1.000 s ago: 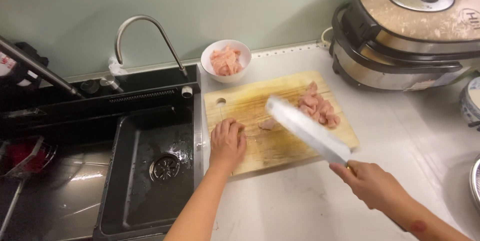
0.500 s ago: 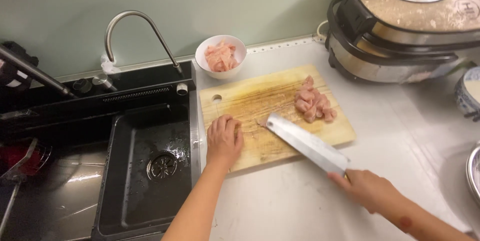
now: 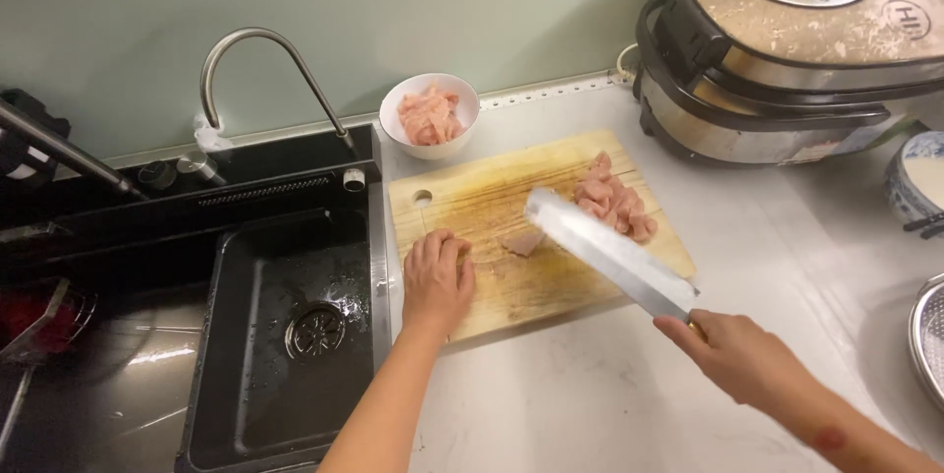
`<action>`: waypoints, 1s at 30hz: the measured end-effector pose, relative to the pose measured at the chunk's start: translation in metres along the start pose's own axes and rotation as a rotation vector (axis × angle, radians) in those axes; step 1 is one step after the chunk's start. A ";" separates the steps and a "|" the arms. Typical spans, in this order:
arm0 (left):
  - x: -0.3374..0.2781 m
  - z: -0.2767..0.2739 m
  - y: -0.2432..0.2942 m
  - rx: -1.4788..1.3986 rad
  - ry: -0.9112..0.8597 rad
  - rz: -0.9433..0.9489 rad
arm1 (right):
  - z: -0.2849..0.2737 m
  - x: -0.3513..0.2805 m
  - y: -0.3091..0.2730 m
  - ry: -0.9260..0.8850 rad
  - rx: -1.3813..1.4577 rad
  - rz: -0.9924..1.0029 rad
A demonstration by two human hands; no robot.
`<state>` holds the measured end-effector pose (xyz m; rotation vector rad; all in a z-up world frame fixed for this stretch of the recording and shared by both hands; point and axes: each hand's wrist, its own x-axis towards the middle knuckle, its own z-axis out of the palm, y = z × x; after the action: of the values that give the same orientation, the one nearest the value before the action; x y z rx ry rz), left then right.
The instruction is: Slicing raw meat on a wooden cutting board with a knife.
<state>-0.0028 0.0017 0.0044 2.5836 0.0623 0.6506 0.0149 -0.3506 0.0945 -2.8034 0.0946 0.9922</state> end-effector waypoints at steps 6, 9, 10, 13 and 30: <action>-0.001 0.004 -0.001 0.001 0.014 -0.008 | 0.032 0.026 0.020 -0.051 -0.162 -0.056; 0.003 -0.005 0.002 -0.013 0.020 -0.010 | 0.006 -0.004 -0.004 -0.065 -0.066 -0.040; 0.000 -0.003 0.002 -0.017 0.018 -0.010 | 0.009 -0.003 0.000 -0.065 -0.067 -0.036; 0.001 0.002 0.002 -0.027 0.021 0.003 | 0.017 0.011 0.011 0.137 0.065 -0.041; 0.003 0.001 0.000 -0.014 0.018 -0.012 | 0.013 0.015 0.019 -0.025 -0.015 -0.029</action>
<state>0.0007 0.0014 0.0048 2.5626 0.0782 0.6678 0.0162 -0.3673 0.0723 -2.7969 0.0426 1.0256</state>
